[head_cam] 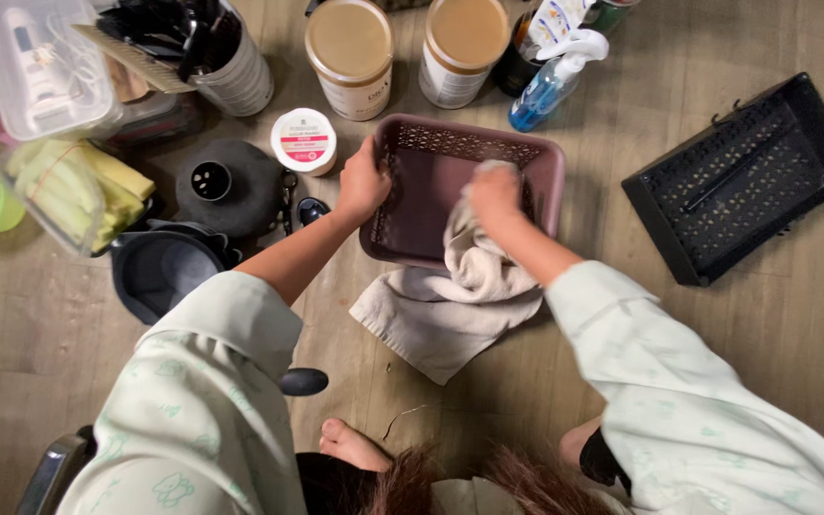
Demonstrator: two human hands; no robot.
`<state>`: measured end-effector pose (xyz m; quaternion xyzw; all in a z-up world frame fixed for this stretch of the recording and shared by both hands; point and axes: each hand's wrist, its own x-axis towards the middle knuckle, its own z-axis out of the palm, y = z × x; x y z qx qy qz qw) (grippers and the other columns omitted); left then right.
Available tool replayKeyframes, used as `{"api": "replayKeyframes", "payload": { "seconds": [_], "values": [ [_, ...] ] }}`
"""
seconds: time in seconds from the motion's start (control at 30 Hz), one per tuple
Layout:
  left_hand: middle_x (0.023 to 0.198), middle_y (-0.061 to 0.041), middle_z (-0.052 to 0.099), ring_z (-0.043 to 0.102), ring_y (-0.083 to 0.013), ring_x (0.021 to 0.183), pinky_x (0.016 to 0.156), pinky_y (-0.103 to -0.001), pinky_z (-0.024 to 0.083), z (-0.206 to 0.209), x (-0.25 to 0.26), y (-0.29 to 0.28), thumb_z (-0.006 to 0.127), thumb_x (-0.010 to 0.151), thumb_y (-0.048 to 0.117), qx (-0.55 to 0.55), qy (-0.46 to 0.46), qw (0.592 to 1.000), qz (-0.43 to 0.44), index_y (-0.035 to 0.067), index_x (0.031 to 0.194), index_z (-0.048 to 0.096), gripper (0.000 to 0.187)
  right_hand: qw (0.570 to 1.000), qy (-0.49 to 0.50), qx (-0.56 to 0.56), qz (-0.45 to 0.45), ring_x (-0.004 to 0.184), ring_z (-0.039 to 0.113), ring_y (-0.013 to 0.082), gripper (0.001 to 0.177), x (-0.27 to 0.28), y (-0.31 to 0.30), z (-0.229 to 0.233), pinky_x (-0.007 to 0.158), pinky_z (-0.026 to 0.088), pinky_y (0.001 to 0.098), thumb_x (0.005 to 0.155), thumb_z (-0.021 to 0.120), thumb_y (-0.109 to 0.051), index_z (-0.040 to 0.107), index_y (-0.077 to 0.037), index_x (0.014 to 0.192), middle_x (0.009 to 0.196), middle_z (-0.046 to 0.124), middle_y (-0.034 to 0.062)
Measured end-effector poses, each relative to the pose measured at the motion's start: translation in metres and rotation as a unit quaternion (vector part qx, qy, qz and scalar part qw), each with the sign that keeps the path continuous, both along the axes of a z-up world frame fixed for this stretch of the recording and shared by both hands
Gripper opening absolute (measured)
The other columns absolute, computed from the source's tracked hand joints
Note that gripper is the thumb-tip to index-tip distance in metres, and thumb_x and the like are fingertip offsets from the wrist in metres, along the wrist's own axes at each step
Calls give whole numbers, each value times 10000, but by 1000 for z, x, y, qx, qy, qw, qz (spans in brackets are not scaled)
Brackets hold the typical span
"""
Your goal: The person cleans a plastic basket and various containers using a spray bottle and cloth, then organizes them into the basket. They also wipe a metal cup and place it inside.
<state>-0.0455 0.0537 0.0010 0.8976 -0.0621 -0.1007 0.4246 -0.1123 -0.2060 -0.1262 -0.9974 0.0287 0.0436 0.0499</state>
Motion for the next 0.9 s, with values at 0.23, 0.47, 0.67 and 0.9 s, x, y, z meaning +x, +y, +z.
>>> {"api": "replayKeyframes", "payload": {
  "seconds": [0.23,0.47,0.67,0.9],
  "values": [
    [1165,-220,697,630,-435,1132,970,-493,481,16,-7,-5,588,920,96,-46,14,998,29,132,1370,534,455,958,278,-46,49,1137,613,467,515,-40,-20,3,930,503,570,857,638,-344,655,59,1177,1164,664,267],
    [1179,-223,699,634,-427,1141,953,-482,500,13,-8,-4,603,921,74,-72,-39,996,32,127,1358,561,442,889,430,97,127,1005,736,363,520,-28,-27,-9,855,570,472,930,527,-382,746,71,1062,1124,721,297],
    [1155,-212,707,645,-420,1123,935,-470,515,1,-5,-6,624,891,82,-63,-30,997,44,151,1344,578,460,818,417,393,50,746,647,253,464,-2,83,35,643,513,432,936,515,-320,676,29,1198,994,732,174],
    [1146,-183,723,676,-391,1107,938,-454,524,-28,8,-15,659,862,160,-60,3,995,80,173,1333,601,475,847,314,360,233,874,678,187,632,-18,116,162,790,556,365,773,805,-453,616,-20,1193,973,729,119]
  ]
}}
